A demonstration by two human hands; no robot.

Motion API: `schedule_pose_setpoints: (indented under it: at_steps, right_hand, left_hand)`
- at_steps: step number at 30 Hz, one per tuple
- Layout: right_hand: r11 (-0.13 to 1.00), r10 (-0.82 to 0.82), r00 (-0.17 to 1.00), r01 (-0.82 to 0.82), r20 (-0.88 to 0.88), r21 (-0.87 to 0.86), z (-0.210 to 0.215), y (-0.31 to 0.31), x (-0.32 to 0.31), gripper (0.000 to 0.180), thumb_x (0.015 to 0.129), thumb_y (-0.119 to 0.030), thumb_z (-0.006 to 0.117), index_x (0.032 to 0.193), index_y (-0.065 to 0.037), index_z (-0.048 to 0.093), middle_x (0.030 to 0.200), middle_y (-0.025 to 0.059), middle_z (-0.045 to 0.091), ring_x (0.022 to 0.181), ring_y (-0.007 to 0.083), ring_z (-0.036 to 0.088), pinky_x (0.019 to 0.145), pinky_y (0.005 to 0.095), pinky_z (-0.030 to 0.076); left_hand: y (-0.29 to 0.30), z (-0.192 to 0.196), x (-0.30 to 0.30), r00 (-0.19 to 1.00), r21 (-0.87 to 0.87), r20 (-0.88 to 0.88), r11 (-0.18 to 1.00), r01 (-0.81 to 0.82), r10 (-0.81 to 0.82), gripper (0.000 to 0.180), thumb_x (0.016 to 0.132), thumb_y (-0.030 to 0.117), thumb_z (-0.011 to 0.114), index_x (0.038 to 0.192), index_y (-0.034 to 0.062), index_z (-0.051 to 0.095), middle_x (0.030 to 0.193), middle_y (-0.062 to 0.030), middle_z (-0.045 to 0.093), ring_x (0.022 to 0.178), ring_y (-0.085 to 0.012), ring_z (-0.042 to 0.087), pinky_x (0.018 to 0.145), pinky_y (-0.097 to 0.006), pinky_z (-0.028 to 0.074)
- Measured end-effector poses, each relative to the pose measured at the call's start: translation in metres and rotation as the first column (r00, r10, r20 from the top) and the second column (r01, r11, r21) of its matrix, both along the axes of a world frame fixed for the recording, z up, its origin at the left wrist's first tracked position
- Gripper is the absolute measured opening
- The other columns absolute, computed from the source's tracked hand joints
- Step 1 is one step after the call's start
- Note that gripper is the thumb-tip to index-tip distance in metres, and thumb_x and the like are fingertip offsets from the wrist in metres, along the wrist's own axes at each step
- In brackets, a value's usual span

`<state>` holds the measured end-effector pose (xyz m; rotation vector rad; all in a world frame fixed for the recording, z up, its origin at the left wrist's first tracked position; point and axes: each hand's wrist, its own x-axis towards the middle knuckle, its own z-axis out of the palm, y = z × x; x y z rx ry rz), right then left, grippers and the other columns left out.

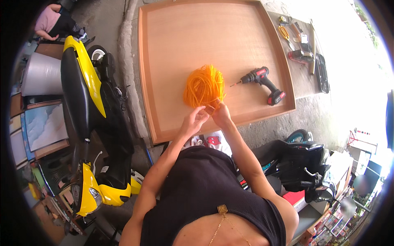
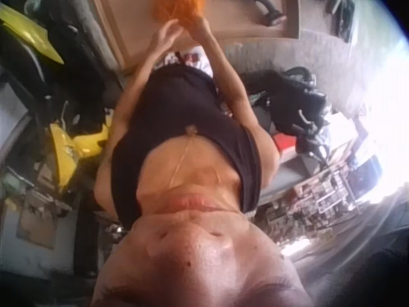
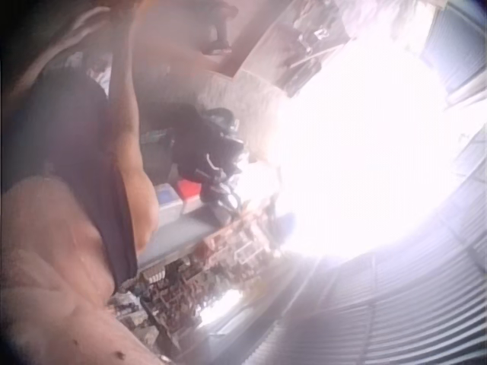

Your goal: The person uses a cordless drill to drive screws into a wooden board. They then measure and cut a length of orange string using scissors and tie it to the board.

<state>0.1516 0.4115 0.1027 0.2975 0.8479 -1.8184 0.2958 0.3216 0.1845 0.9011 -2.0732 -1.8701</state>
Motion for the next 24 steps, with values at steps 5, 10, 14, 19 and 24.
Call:
schedule_pose_setpoints:
  at_steps: [5,10,14,19,24]
  right_hand:
    - [0.821,0.03,0.852,0.278,-0.523,0.499,0.044,0.012,0.028,0.04,0.09,-0.015,0.056,0.127,-0.006,0.043,0.116,0.0093,0.051,0.099,0.0223,0.052,0.086,0.0367,0.044]
    - [0.792,0.235,0.609,0.332,-0.758,0.512,0.085,0.023,0.02,0.036,0.087,-0.021,0.064,0.112,0.002,0.054,0.095,0.0091,0.059,0.086,0.0177,0.057,0.076,0.0318,0.045]
    - [0.873,0.399,0.787,-0.169,-0.471,0.457,0.101,0.003,-0.006,0.029,0.088,-0.018,0.064,0.107,0.003,0.056,0.09,0.0082,0.062,0.078,0.0162,0.061,0.069,0.0278,0.049]
    - [0.916,0.387,0.857,-0.315,-0.341,0.247,0.078,0.005,-0.031,0.028,0.088,-0.012,0.062,0.11,0.003,0.055,0.09,0.0103,0.064,0.074,0.0139,0.061,0.063,0.0255,0.05]
    - [0.82,0.564,0.676,-0.39,-0.474,0.419,0.048,0.015,-0.072,0.026,0.087,-0.009,0.062,0.11,0.004,0.059,0.09,0.0089,0.066,0.072,0.0124,0.06,0.063,0.0243,0.047]
  left_hand:
    - [0.012,-0.024,0.009,0.988,-0.235,-0.153,0.971,-0.048,0.012,0.017,0.08,0.008,0.067,0.093,-0.0027,0.064,0.084,-0.0127,0.065,0.073,-0.0215,0.065,0.066,-0.032,0.053]
    - [0.016,-0.003,0.004,0.96,-0.327,-0.27,0.945,-0.024,-0.069,0.011,0.076,0.0,0.067,0.086,-0.0019,0.064,0.083,-0.0128,0.065,0.074,-0.0244,0.065,0.066,-0.032,0.052]
    - [0.025,-0.008,-0.009,0.948,-0.358,-0.308,0.933,-0.036,-0.081,0.009,0.075,-0.004,0.065,0.084,-0.0009,0.064,0.085,-0.0118,0.066,0.077,-0.0252,0.066,0.068,-0.033,0.051]
    - [0.037,0.006,-0.032,0.911,-0.425,-0.398,0.902,-0.077,-0.11,0.013,0.076,-0.002,0.067,0.089,-0.0004,0.064,0.096,-0.0114,0.067,0.076,-0.0225,0.066,0.067,-0.03,0.051]
    - [0.001,0.025,-0.074,0.923,-0.268,-0.148,0.884,-0.382,0.355,0.034,0.085,0.015,0.064,0.117,0.0049,0.058,0.115,-0.0131,0.061,0.07,-0.0186,0.064,0.06,-0.025,0.051]
